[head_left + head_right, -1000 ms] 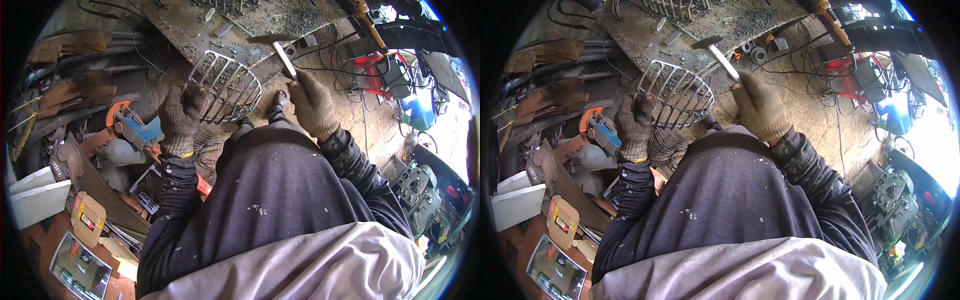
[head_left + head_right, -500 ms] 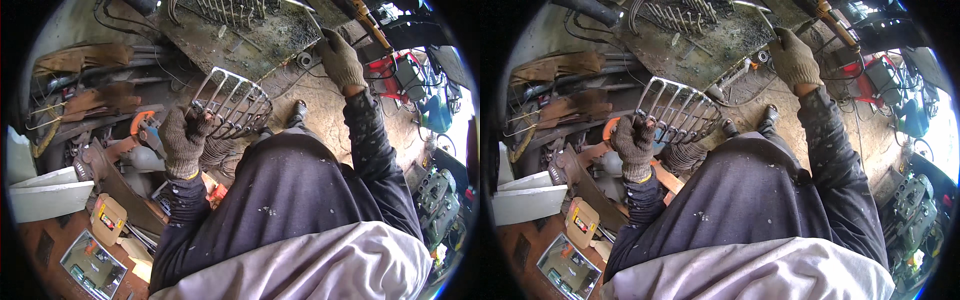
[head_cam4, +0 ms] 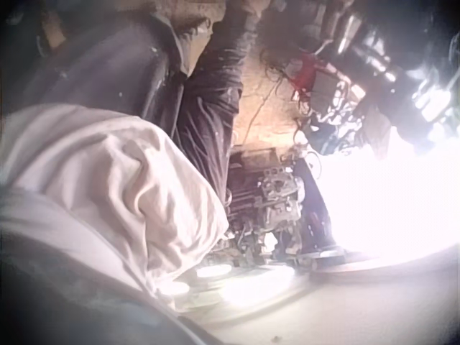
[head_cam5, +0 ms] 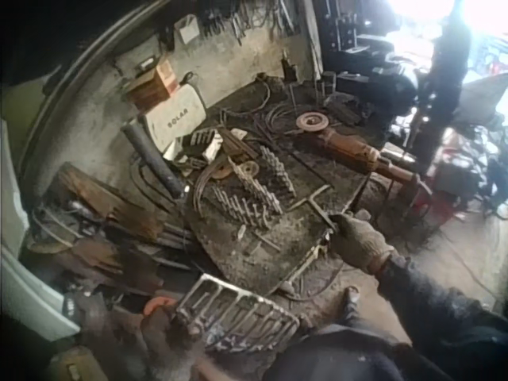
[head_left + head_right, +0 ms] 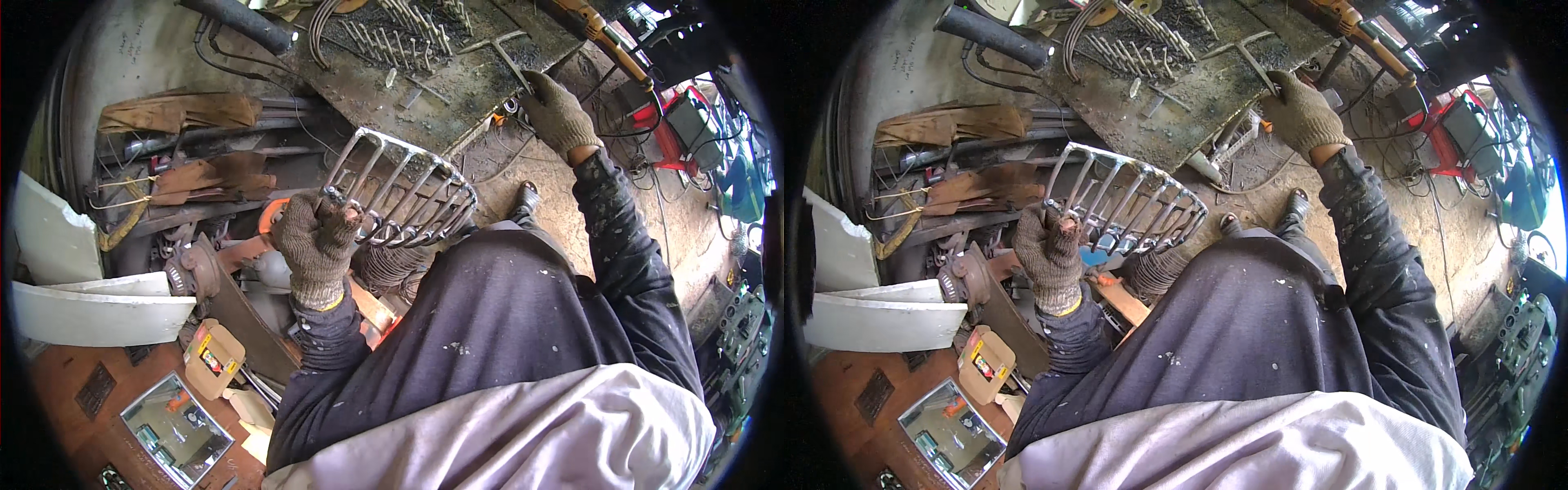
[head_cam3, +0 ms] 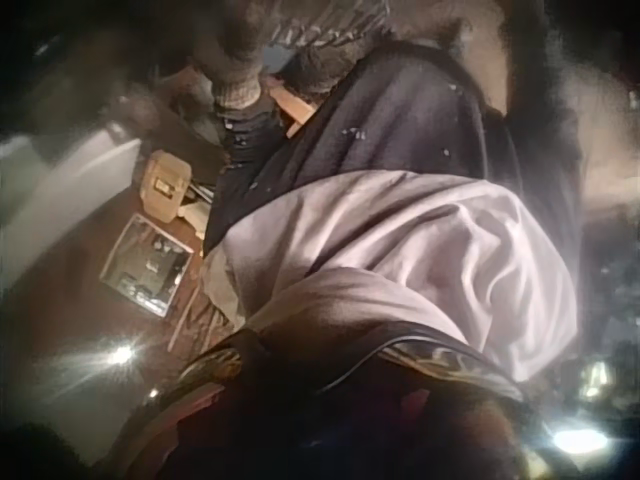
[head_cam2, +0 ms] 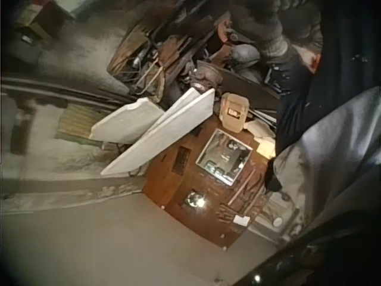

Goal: The person welds sections of a metal cage-like frame by hand using a welding torch, then uses a hammer to knock off slag and adjusts the frame's position on a workbench.

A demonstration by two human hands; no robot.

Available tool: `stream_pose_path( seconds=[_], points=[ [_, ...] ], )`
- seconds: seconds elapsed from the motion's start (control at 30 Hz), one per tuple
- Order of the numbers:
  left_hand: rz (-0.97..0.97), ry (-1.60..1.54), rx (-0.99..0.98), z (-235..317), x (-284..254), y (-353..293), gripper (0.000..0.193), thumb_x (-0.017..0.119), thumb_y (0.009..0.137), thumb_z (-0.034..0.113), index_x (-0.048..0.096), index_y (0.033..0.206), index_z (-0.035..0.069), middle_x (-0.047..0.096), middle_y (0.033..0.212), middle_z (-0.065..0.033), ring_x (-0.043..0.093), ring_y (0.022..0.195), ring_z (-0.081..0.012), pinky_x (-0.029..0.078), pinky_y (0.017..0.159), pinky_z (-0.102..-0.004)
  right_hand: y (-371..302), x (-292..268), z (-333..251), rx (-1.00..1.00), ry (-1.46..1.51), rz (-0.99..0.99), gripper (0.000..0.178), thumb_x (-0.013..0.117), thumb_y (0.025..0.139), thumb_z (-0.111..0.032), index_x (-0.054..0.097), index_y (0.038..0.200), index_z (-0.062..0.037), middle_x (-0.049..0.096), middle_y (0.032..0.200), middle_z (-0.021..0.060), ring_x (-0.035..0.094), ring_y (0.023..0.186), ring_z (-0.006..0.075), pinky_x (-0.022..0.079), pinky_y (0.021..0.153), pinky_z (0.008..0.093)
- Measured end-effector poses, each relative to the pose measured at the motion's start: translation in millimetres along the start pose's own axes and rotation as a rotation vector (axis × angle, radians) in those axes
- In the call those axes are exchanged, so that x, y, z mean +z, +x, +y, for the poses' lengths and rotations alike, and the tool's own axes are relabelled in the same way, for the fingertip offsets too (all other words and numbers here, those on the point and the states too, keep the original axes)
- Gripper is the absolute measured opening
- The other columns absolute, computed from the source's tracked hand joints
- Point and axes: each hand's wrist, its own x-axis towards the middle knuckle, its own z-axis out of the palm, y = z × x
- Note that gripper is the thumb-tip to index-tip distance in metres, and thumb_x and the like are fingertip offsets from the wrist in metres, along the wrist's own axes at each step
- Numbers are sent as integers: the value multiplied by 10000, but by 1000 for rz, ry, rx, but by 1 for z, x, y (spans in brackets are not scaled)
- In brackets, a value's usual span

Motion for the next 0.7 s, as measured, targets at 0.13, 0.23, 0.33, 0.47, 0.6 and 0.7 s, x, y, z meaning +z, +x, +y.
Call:
stream_pose_path(
  seconds=[0.13, 0.23, 0.33, 0.47, 0.6, 0.7],
  points=[
    [8, -55, 19, 8, -1, 4, 360, 788, 805, 343, 565, 833, 62, 552, 722, 26, 496, 668, -80, 405, 595, -248, -9, -3, -3, 49, 56, -22, 481, 589, 887, -361, 548, 1291, -103, 656, 1128, 211, 622, 1066, 377, 494, 884, 432],
    [-9, -45, 34, 11, -3, 6, 368, 788, 806, 352, 562, 829, 63, 563, 726, 23, 498, 658, -77, 406, 591, -248, -18, -7, -6, 110, 98, -48, 480, 597, 886, -368, 555, 1285, -105, 664, 1114, 198, 631, 1047, 367, 497, 873, 424],
    [6, -176, -35, 22, -2, 6, 419, 833, 770, 348, 592, 870, 21, 589, 740, 7, 525, 679, -88, 454, 630, -242, -25, -11, -9, 159, 154, -101, 463, 598, 888, -371, 572, 1267, -105, 669, 1098, 188, 639, 1030, 358, 499, 861, 419],
    [-8, -178, -67, 10, -7, 1, 406, 837, 770, 325, 600, 886, 17, 603, 758, 5, 528, 685, -83, 456, 629, -237, -32, -12, -11, 173, 193, -120, 428, 581, 898, -353, 590, 1248, -106, 672, 1085, 183, 644, 1023, 345, 498, 855, 414],
    [0, -104, -10, 19, -5, 2, 405, 847, 756, 322, 615, 889, 17, 609, 767, 1, 537, 680, -91, 457, 627, -240, -35, -12, -13, 300, 232, -200, 407, 560, 904, -334, 598, 1238, -104, 670, 1080, 191, 639, 1029, 350, 495, 860, 408],
    [2, -34, 44, 15, -5, 1, 405, 846, 754, 333, 625, 887, 21, 615, 761, -5, 551, 675, -97, 457, 619, -242, -35, 1, -5, 107, 109, 22, 381, 537, 909, -333, 627, 1173, -73, 673, 1054, 198, 641, 997, 375, 500, 835, 419]
  ],
)
